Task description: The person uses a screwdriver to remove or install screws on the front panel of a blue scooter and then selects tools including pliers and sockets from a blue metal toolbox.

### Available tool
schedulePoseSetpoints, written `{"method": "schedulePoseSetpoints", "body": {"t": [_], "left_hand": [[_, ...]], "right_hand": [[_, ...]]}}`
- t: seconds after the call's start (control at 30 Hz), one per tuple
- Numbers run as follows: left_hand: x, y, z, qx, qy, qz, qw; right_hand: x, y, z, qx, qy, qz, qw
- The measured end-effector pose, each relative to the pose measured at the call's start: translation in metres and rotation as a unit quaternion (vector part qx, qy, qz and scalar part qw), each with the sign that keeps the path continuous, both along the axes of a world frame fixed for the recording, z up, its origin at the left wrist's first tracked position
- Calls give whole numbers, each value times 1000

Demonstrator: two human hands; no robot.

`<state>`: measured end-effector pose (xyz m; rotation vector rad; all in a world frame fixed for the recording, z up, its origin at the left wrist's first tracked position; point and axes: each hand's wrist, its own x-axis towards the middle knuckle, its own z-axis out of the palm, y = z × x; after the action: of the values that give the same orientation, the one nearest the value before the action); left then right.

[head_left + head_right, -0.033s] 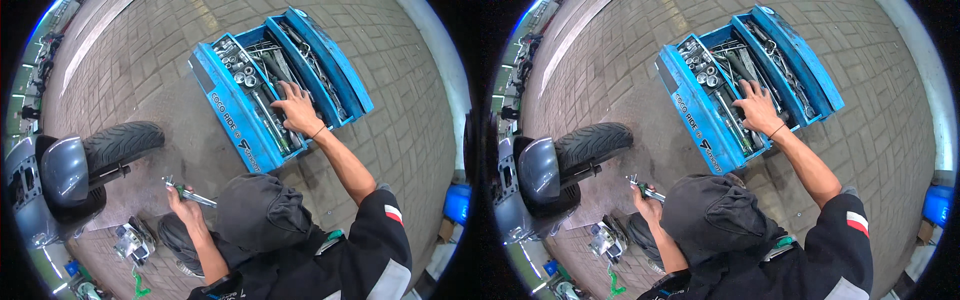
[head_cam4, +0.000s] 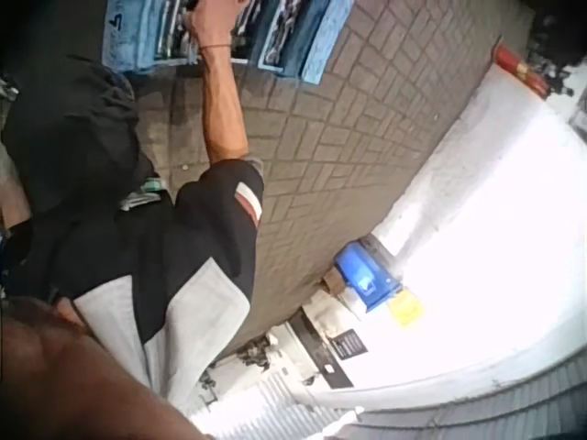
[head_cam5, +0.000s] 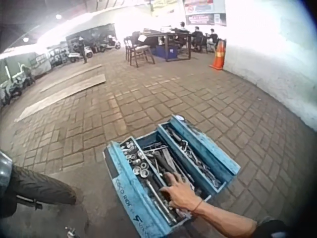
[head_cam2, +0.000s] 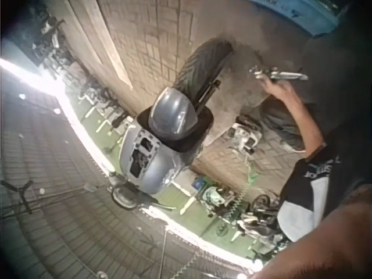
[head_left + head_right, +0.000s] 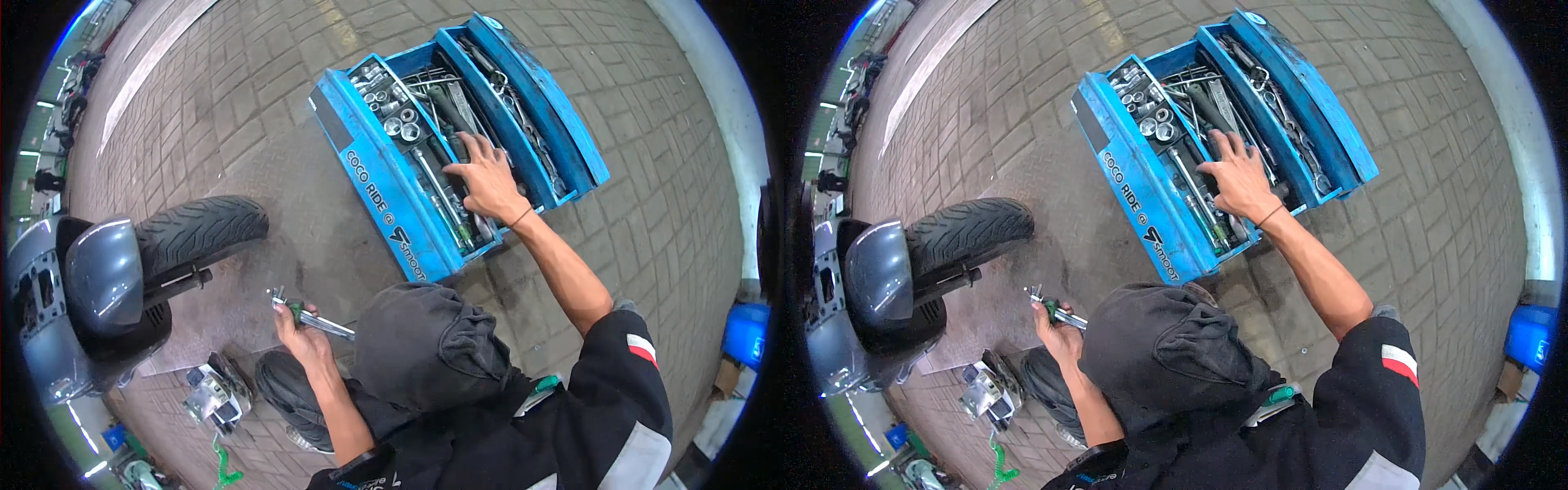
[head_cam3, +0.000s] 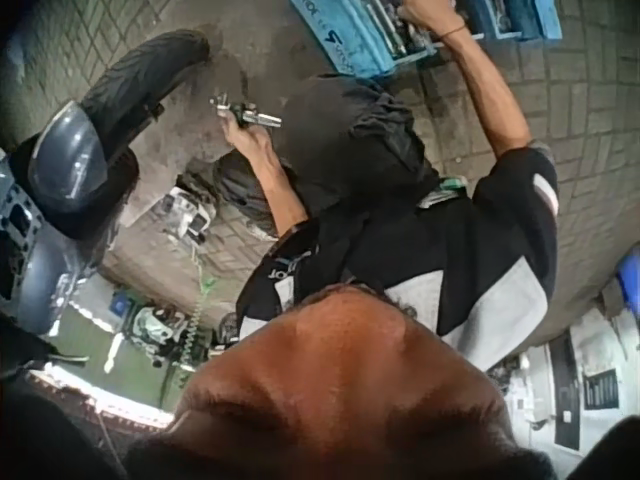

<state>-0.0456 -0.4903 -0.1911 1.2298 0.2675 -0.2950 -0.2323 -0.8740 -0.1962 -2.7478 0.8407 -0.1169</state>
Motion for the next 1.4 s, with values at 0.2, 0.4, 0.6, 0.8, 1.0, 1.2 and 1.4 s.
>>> {"method": "schedulePoseSetpoints", "body": {"t": [0.2, 0.4, 0.6, 0.8, 1.0, 1.2, 1.4], "left_hand": [[-13, 15, -16, 8, -15, -8, 1000], [-20, 20, -32, 0, -3, -35, 999], [-21, 14, -28, -9, -10, -30, 999], [-18, 18, -32, 3, -19, -38, 999], [-24, 5, -30, 23, -9, -70, 997], [-31, 11, -33, 179, -11, -79, 981], [-15, 22, -66, 141, 40, -76, 986]], "right_hand": [[-23, 47, 7, -102, -68, -51, 991], [-40, 104, -21, -84, -10, -108, 991], [-28, 107, -27, -45, -85, -167, 981], [13, 88, -11, -126, -140, -103, 977], [73, 1, -55, -155, -53, 64, 984], [82, 13, -54, -197, 16, 90, 976], [77, 16, -50, -177, -51, 59, 981]]}}
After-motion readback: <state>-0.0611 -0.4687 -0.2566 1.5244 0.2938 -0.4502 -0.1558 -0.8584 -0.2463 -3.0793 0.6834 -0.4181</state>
